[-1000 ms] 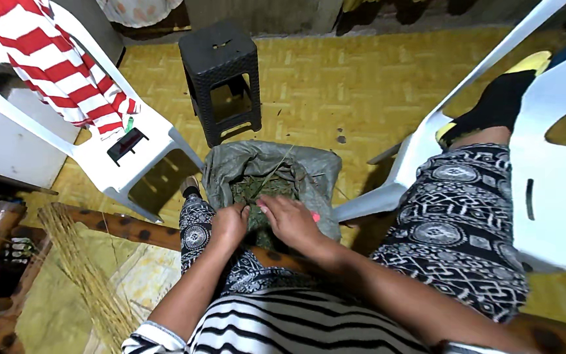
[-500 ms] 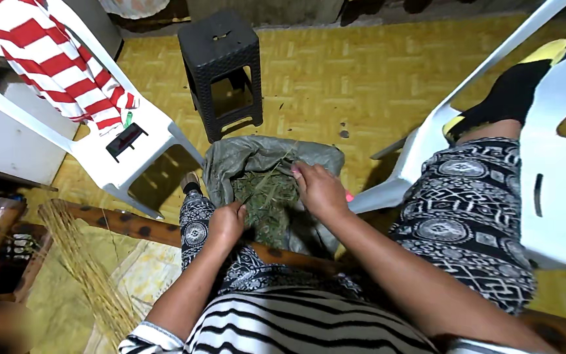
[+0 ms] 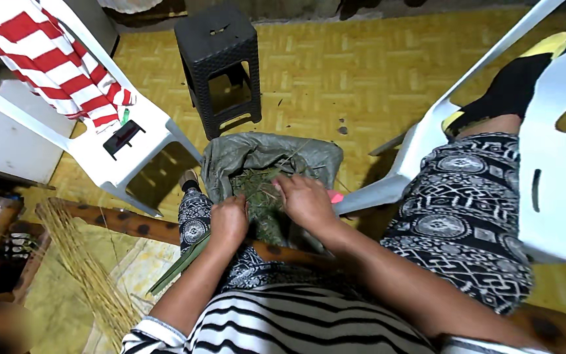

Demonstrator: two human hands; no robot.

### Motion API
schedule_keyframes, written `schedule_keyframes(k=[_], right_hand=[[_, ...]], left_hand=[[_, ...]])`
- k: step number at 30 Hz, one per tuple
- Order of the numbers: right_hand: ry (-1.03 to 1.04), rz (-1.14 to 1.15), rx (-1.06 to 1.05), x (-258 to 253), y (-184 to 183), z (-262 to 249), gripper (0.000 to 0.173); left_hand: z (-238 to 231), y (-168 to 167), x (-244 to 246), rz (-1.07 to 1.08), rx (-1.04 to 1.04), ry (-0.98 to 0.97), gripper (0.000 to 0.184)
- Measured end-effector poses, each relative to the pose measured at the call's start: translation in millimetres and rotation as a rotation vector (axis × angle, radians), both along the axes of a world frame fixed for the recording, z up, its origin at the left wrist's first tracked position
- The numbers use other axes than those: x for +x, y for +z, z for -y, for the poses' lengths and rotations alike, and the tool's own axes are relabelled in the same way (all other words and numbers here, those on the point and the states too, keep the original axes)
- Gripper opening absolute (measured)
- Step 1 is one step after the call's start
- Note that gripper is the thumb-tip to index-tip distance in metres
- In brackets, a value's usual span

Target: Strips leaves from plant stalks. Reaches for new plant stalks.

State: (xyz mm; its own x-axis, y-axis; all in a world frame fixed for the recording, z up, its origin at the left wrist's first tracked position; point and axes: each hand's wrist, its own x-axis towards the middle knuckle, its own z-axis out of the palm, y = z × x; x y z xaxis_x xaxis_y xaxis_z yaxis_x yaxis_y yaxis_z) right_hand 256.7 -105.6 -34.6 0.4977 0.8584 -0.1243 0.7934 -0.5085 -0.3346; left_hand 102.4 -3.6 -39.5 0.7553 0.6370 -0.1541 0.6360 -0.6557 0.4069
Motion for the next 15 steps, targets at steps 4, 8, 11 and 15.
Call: schedule_keyframes(k=[4, 8, 11, 15], right_hand=[[-0.161, -0.040, 0.003, 23, -2, 1, 0.040], [-0.182, -0.257, 0.106, 14, 6, 3, 0.040], [-0.110, -0.435, 0.129, -8, 9, 3, 0.039], [-0.041, -0.360, 0.110, -20, 0, 5, 0.039]], left_hand=[[-2, 3, -2, 0.005, -0.069, 0.017, 0.032], [-4, 8, 1, -0.003, -0.166, 0.043, 0.034], [-4, 11, 5, 0.005, -0.241, 0.061, 0.035], [-8, 13, 7, 0.049, -0.384, 0.106, 0.034]])
